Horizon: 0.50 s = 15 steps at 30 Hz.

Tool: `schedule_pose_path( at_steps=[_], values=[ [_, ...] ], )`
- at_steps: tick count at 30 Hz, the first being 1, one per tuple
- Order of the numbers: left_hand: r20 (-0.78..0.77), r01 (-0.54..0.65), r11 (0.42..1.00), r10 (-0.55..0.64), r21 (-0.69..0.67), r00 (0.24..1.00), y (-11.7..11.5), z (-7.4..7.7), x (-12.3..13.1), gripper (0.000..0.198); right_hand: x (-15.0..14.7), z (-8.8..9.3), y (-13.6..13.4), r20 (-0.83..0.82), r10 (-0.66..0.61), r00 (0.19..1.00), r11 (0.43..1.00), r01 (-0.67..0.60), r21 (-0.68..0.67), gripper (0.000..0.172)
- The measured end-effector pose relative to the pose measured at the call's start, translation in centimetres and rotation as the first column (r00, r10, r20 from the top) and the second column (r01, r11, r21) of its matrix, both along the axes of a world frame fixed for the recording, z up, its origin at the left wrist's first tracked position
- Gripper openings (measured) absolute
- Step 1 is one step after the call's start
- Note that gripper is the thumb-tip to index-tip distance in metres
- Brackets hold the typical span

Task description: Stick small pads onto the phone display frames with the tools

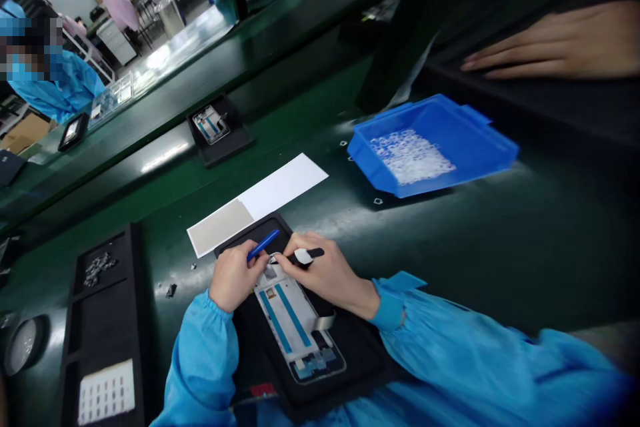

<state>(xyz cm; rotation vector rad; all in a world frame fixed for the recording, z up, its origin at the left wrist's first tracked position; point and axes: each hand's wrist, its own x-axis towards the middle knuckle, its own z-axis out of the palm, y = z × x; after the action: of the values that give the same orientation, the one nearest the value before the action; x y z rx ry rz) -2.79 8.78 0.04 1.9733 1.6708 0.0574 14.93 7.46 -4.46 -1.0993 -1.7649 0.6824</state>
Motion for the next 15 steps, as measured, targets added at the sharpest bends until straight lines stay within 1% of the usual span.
schedule_pose_path(
  at_steps=[4, 7, 8, 10, 11, 13, 14, 15],
  values=[
    [0.013, 0.001, 1.0, -0.001, 0.015, 1.0, 0.2, 0.0, 0.2, 0.01, 0.0, 0.0, 0.1, -0.055, -0.002, 0.998, 0.999, 0.0, -0.034, 0.023],
    [0.081, -0.025, 0.999, 0.022, 0.038, 0.996, -0.1, 0.4, 0.2, 0.012, 0.2, 0.2, 0.4, -0.214, -0.052, 0.975, 0.989, 0.021, -0.146, 0.022],
    [0.127, -0.061, 0.996, 0.053, 0.06, 0.99, -0.6, 0.6, -0.1, 0.015, 0.2, 0.2, 0.5, -0.284, -0.081, 0.955, 0.982, 0.028, -0.184, 0.023],
    [0.225, -0.188, 0.976, 0.16, 0.108, 0.961, -2.1, 0.7, -1.2, 0.027, 0.2, 0.1, 0.8, -0.42, -0.129, 0.898, 0.971, 0.028, -0.239, 0.023],
    [0.263, -0.269, 0.955, 0.23, 0.125, 0.937, -3.2, 0.7, -2.0, 0.035, 0.2, 0.1, 0.9, -0.476, -0.143, 0.868, 0.967, 0.02, -0.254, 0.023],
    [0.284, -0.415, 0.898, 0.364, 0.146, 0.887, -5.9, 0.3, -3.6, 0.047, 0.1, -0.1, 1.0, -0.551, -0.157, 0.82, 0.963, 0.004, -0.269, 0.022],
    [0.285, -0.456, 0.877, 0.403, 0.15, 0.869, -7.3, 0.0, -4.2, 0.049, -0.1, -0.3, 1.0, -0.569, -0.164, 0.806, 0.962, 0.003, -0.273, 0.022],
    [0.272, -0.509, 0.845, 0.457, 0.163, 0.847, -8.6, -0.4, -4.7, 0.046, -0.2, -0.4, 1.0, -0.576, -0.174, 0.799, 0.961, 0.011, -0.276, 0.022]
  ],
)
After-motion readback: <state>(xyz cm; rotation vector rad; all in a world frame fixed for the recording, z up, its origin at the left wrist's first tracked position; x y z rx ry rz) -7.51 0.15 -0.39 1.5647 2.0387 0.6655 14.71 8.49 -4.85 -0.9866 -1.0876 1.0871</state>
